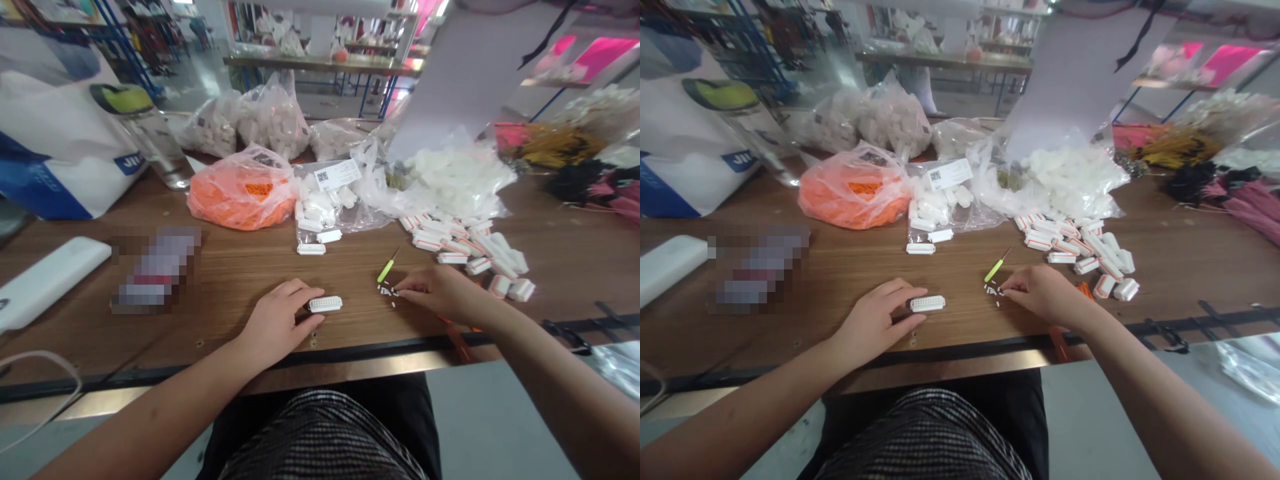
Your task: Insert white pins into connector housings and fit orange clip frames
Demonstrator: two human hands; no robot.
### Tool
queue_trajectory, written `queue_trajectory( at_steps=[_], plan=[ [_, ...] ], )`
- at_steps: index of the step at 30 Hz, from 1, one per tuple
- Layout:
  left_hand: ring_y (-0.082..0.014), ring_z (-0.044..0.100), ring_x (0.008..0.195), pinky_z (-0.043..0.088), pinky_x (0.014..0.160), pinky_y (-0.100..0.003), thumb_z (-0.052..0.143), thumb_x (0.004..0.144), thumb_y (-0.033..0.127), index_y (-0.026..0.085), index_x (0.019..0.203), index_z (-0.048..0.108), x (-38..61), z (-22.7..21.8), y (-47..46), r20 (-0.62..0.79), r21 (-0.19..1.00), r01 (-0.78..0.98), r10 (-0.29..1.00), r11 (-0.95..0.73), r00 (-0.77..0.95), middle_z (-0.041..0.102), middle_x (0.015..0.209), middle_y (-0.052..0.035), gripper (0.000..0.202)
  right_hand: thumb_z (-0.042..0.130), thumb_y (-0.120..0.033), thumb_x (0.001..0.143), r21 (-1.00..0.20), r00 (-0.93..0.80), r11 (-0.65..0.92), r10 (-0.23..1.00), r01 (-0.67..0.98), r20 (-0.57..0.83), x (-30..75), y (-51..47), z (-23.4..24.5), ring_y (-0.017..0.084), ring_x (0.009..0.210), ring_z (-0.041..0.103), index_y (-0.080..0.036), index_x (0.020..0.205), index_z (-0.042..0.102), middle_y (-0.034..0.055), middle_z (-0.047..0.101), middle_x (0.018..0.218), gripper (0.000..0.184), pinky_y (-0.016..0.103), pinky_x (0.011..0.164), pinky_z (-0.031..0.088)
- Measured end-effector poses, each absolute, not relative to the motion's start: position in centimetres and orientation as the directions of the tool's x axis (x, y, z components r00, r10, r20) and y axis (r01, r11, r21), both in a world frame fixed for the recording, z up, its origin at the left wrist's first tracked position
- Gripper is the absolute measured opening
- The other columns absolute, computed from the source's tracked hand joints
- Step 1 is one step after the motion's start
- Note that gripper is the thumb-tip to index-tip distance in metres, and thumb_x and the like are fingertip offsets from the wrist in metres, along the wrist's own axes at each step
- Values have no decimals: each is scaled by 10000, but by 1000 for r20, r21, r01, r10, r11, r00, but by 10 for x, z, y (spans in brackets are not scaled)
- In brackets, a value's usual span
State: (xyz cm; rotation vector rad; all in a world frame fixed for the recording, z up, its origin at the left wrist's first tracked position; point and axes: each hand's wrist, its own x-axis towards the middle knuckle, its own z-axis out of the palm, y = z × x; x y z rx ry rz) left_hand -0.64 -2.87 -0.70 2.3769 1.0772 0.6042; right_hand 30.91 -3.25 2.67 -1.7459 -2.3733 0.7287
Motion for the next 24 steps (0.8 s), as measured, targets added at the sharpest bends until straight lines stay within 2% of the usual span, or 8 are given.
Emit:
queue_trajectory(
  at_steps=[3, 6, 11, 13, 15, 17, 20, 24],
  plan=[
    [-198, 613, 933, 506, 856, -362, 670, 857, 219, 205, 1144, 630, -7, -6, -29, 193, 574, 577, 782, -580, 593, 649, 1014, -38, 290, 531, -330, 866, -409, -362, 260, 911, 875, -197, 308, -32, 27, 156, 673, 640, -248, 774, 776, 24, 741, 786, 274, 256, 610, 447],
    [-198, 616, 944, 500, 870, -360, 682, 847, 215, 207, 1137, 637, -8, -5, -31, 189, 593, 577, 794, -562, 578, 654, 1029, -39, 293, 549, -339, 848, -416, -290, 183, 933, 891, -211, 312, -33, 20, 157, 660, 635, -222, 732, 750, 29, 727, 745, 260, 268, 618, 454],
    [-184, 619, 887, 493, 842, -350, 707, 816, 189, 213, 1070, 656, -7, -4, -33, 159, 632, 591, 829, -502, 535, 667, 973, -16, 260, 620, -383, 804, -609, -153, -31, 956, 792, -249, 310, -38, 14, 159, 632, 647, -202, 747, 724, 31, 727, 708, 217, 261, 566, 464],
    [-171, 608, 833, 482, 792, -329, 694, 820, 174, 221, 996, 663, -5, -3, -33, 115, 650, 598, 838, -469, 533, 661, 898, 5, 185, 639, -390, 804, -695, -153, -20, 971, 719, -185, 294, -42, 20, 157, 651, 653, -204, 756, 721, 32, 732, 735, 209, 258, 579, 475],
    [-162, 596, 799, 464, 755, -312, 699, 808, 169, 222, 940, 657, -3, -3, -33, 91, 663, 614, 861, -427, 501, 645, 854, 17, 148, 636, -378, 826, -756, -224, 67, 969, 651, -107, 267, -44, 28, 145, 669, 652, -213, 768, 715, 21, 730, 759, 192, 249, 601, 483],
    [-155, 582, 770, 446, 727, -297, 705, 795, 167, 221, 906, 649, -3, -3, -33, 84, 675, 614, 869, -410, 488, 625, 811, 26, 136, 617, -319, 854, -734, -350, 178, 933, 656, -86, 238, -44, 34, 127, 648, 634, -214, 801, 719, 8, 715, 757, 155, 244, 603, 472],
    [-145, 555, 717, 421, 678, -277, 701, 795, 179, 212, 876, 640, -2, -4, -34, 93, 681, 606, 870, -410, 484, 587, 747, 34, 107, 610, -195, 843, -619, -438, 338, 899, 709, -11, 202, -38, 34, 115, 617, 597, -191, 786, 708, 9, 683, 736, 113, 243, 596, 442],
    [-143, 539, 695, 402, 649, -270, 701, 789, 182, 199, 852, 632, 0, -4, -34, 83, 687, 613, 880, -391, 468, 567, 721, 34, 95, 615, -150, 838, -490, -497, 429, 868, 759, -10, 186, -29, 27, 119, 610, 590, -177, 822, 714, 14, 676, 745, 104, 251, 598, 415]
  ],
)
